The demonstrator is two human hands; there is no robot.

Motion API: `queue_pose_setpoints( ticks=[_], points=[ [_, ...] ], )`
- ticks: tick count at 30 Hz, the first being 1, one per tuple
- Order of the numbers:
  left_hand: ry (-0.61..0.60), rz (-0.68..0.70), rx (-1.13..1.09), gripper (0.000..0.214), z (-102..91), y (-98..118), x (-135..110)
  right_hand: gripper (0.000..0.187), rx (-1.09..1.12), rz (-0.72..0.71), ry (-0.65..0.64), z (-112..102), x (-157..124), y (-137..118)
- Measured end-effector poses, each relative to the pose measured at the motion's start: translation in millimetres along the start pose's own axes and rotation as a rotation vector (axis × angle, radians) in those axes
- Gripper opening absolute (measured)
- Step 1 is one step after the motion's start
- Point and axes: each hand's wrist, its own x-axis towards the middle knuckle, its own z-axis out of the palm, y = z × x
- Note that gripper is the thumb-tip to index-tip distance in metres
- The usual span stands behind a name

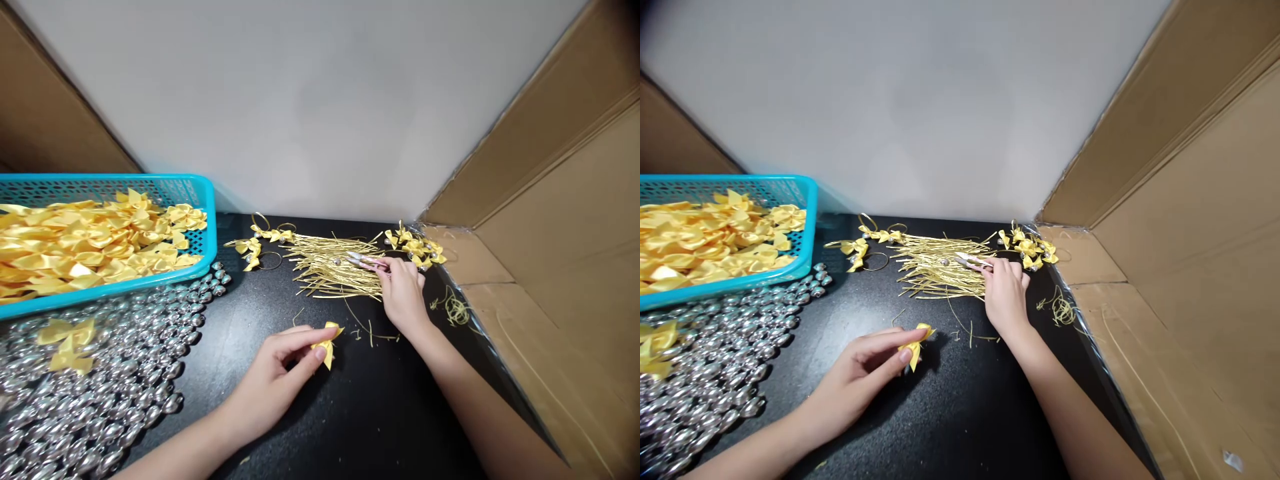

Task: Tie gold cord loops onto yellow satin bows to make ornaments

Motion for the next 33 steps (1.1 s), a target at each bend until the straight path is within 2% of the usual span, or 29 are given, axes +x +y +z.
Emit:
queue_pose_setpoints(
  ticks=[5, 8, 10, 12, 14, 17, 21, 33],
  points=[
    [0.023, -0.074, -0.201, 0.027, -4.2, -1.9, -0.2, 0.017, 0.213, -0.003, 0.070, -10.4, -4.3, -12.6],
    [0.032, -0.159, -0.323, 0.029, -7.1, -4.3, 0.9, 0.016, 0.489, -0.039, -0.010, -13.9, -22.0, -33.5],
    [0.049, -0.201, -0.401, 0.031, -8.7, -5.9, 1.9, 0.020, 0.578, -0.163, -0.106, -13.0, -36.3, -44.8],
    [0.071, -0.229, -0.481, 0.035, -9.8, -6.7, 3.0, 0.024, 0.546, -0.326, -0.179, -9.9, -47.8, -50.2],
    [0.080, -0.256, -0.569, 0.038, -10.3, -7.0, 3.9, 0.025, 0.477, -0.399, -0.163, -5.7, -54.7, -50.3],
    [0.069, -0.286, -0.694, 0.041, -9.7, -7.9, 4.4, 0.026, 0.401, -0.405, -0.109, -0.3, -58.7, -47.5],
    [0.063, -0.296, -0.796, 0.042, -8.0, -12.1, 3.7, 0.029, 0.353, -0.420, -0.099, 2.5, -61.2, -48.2],
    [0.045, -0.317, -0.830, 0.039, -8.4, -9.4, 2.4, 0.026, 0.340, -0.419, -0.117, 3.0, -61.7, -51.0]
  ],
)
